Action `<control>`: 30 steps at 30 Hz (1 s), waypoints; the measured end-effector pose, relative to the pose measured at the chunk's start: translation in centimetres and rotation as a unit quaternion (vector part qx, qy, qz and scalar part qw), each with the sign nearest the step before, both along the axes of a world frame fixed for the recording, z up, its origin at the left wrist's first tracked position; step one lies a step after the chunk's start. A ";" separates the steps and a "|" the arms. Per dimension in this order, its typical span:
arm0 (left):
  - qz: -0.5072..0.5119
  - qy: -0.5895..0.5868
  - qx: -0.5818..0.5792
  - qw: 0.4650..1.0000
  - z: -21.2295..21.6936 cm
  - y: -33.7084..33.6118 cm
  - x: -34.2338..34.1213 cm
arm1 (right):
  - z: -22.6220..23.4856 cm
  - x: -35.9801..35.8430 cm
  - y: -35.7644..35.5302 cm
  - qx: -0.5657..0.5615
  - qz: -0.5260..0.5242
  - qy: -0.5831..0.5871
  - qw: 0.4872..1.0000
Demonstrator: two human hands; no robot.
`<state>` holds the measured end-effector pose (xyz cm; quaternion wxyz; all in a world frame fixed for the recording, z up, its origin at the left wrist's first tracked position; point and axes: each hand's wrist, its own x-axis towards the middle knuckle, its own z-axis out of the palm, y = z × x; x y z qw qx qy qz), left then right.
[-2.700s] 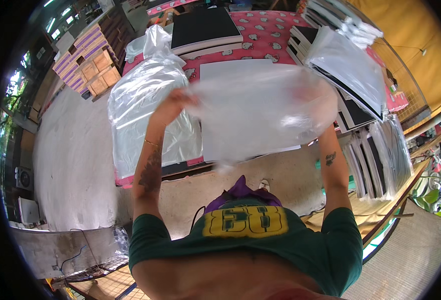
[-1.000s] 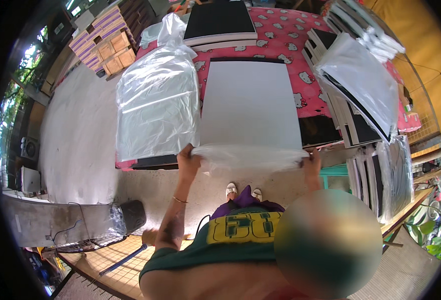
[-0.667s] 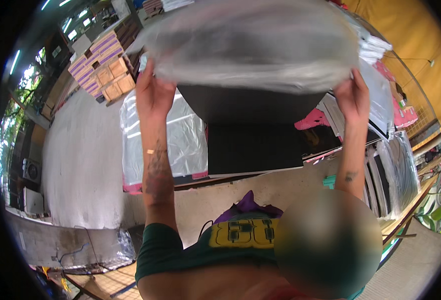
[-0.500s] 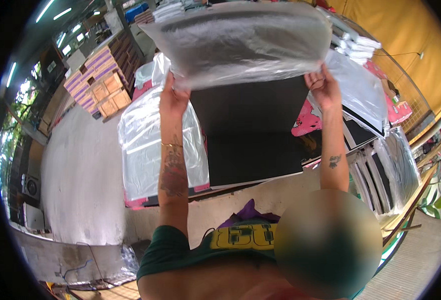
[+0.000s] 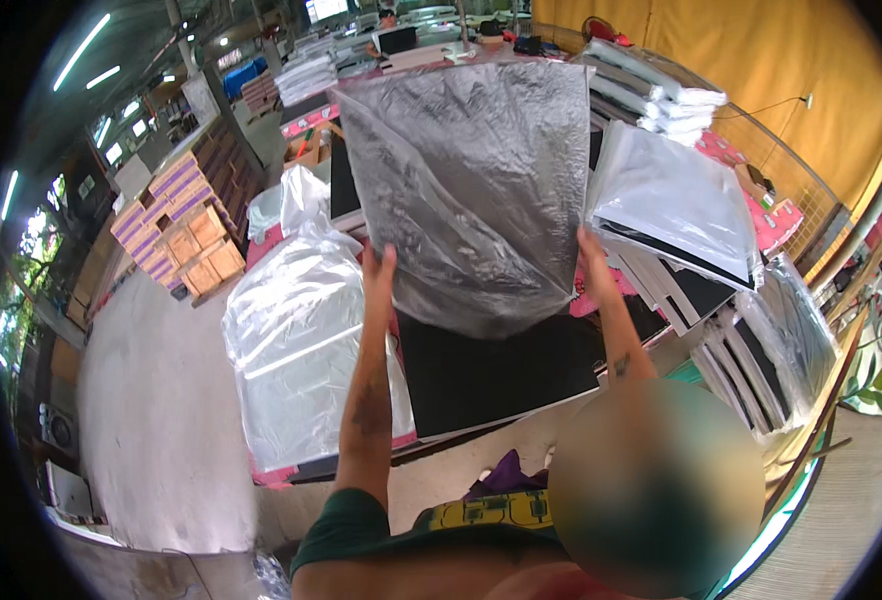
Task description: The person packages sheets of paper by placing each sheet into a plastic bag, folding the bag over the paper, and stacking the completed items.
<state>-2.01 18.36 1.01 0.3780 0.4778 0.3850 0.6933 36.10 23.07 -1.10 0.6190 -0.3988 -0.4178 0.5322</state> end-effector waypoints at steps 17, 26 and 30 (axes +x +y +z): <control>0.033 0.019 0.007 0.999 10.2 0.2 0.7 | 15.1 1.4 -1.7 0.269 -0.104 -0.047 0.956; 0.024 0.050 -0.032 0.998 -3.8 -4.7 8.8 | -10.9 7.9 -7.7 0.020 -0.022 -0.180 0.983; -0.044 0.042 0.020 0.998 2.5 -0.1 9.9 | 5.6 9.2 -9.8 -0.013 -0.154 -0.152 0.976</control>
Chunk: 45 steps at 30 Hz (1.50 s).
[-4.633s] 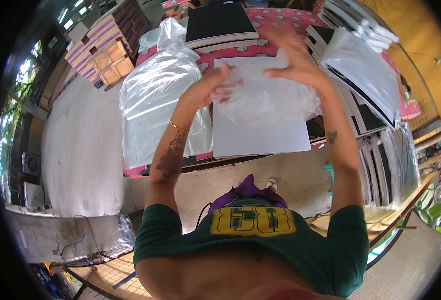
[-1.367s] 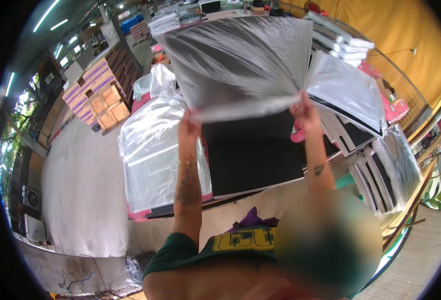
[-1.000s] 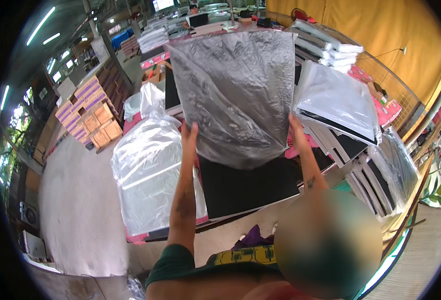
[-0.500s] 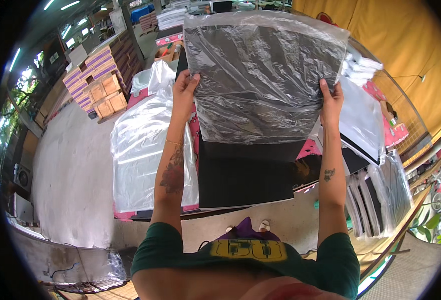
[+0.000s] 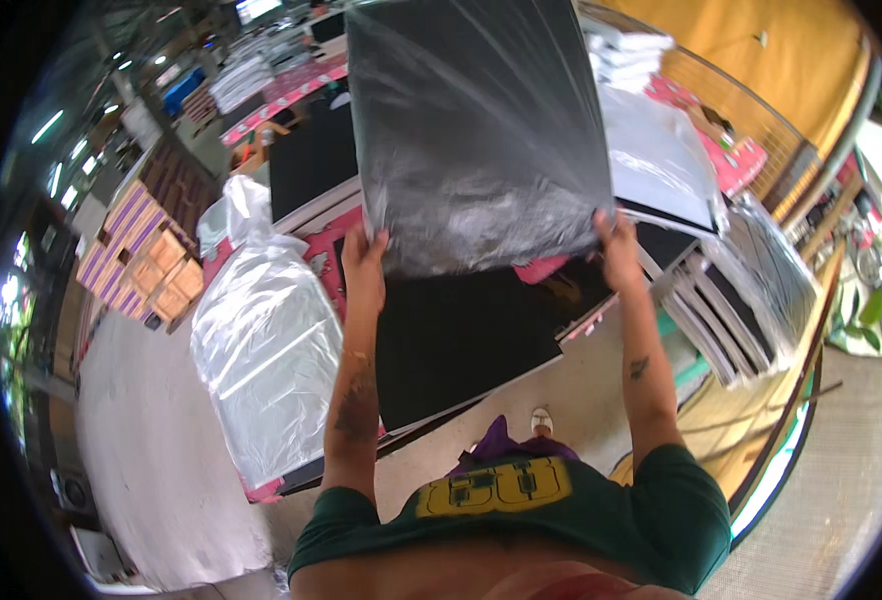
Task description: The person packages sheets of paper by placing each sheet into a plastic bag, folding the bag over the paper, and stacking the completed items.
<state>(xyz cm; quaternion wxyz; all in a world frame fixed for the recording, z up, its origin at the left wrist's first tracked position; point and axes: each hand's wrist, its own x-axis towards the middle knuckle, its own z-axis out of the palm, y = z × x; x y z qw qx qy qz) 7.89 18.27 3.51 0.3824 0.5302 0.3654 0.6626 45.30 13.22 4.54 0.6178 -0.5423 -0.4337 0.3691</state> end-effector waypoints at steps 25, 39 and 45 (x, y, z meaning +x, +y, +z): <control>0.197 0.512 -0.273 0.790 -12.1 -16.2 -20.8 | 4.3 16.5 1.8 0.114 -0.402 -0.428 0.801; 0.242 0.271 -0.081 0.928 0.4 -20.1 -8.2 | -8.9 -34.9 -9.9 -0.081 0.531 0.334 0.775; 0.428 0.336 -0.050 0.838 -1.6 -20.9 -9.0 | -6.9 -30.2 -9.2 -0.147 0.467 0.329 0.808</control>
